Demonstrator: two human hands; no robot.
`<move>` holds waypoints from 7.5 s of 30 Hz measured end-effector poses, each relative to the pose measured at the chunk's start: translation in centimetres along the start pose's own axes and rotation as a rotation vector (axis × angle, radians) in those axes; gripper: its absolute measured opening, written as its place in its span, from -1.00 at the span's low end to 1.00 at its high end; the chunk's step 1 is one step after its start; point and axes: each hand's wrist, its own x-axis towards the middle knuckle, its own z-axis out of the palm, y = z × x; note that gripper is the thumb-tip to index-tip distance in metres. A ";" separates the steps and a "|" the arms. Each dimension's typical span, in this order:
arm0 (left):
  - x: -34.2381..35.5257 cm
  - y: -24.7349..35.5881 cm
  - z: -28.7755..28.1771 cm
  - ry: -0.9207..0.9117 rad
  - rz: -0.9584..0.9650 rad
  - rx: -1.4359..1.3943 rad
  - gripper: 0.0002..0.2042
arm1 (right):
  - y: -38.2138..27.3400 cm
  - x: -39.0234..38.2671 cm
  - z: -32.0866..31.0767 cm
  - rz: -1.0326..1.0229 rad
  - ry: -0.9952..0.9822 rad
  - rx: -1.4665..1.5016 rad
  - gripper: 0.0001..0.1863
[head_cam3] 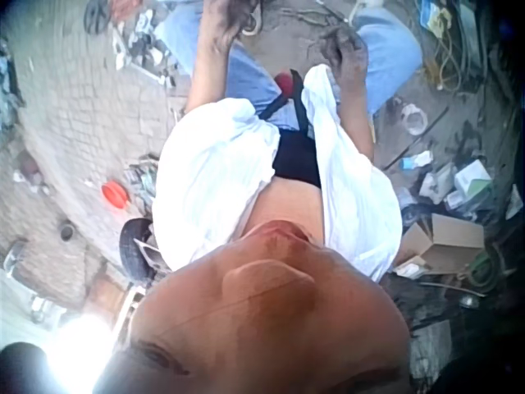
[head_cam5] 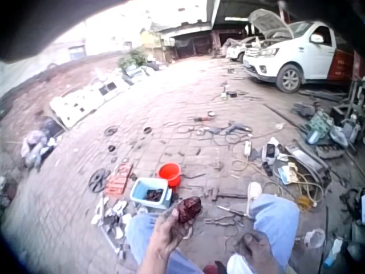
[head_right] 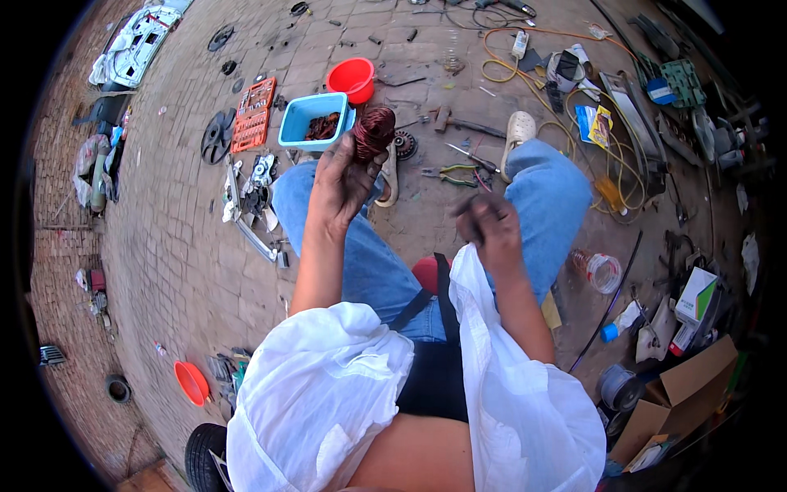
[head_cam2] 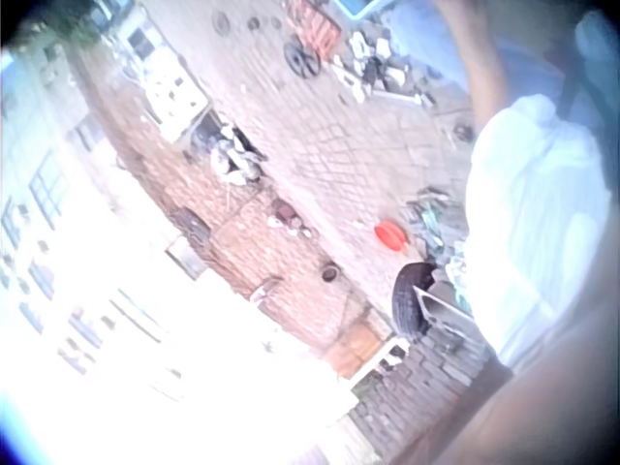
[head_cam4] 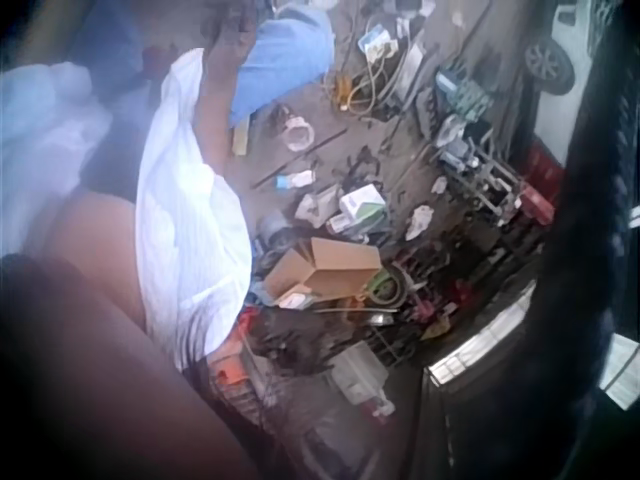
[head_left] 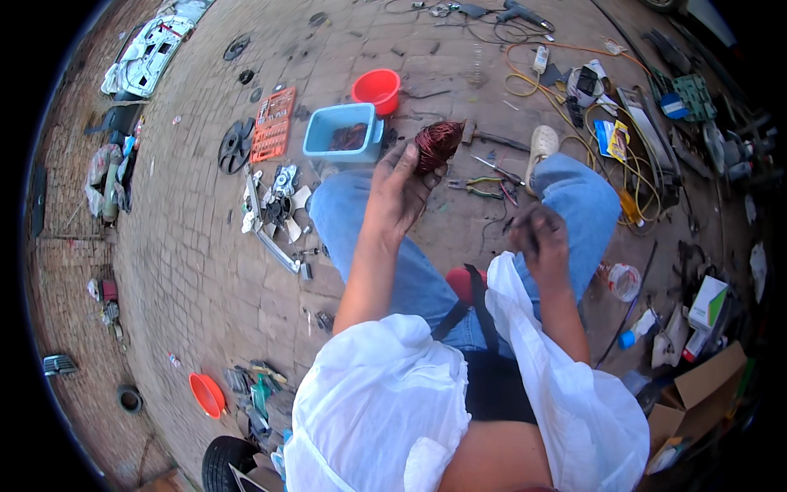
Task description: The person sits on a stool and works on a copper wire coil, using a screwdriver to adjust or remove parts of the coil. They also handle a metal rotor component, placing it on the ground and picking it up again. The person uses pliers to cut or manipulate the copper wire.
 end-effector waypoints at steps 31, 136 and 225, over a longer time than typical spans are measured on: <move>-0.2 1.8 -0.2 -0.338 -0.077 1.251 -0.66 | -3.5 9.1 0.2 -0.164 -0.308 -1.102 -0.69; -3.1 0.4 4.3 -0.332 -0.216 0.488 -0.56 | -5.9 8.7 -1.5 0.354 -0.790 0.032 -0.66; -1.1 -7.1 1.8 0.374 0.493 1.032 -0.70 | 1.2 5.8 2.8 0.027 0.221 -0.603 -0.72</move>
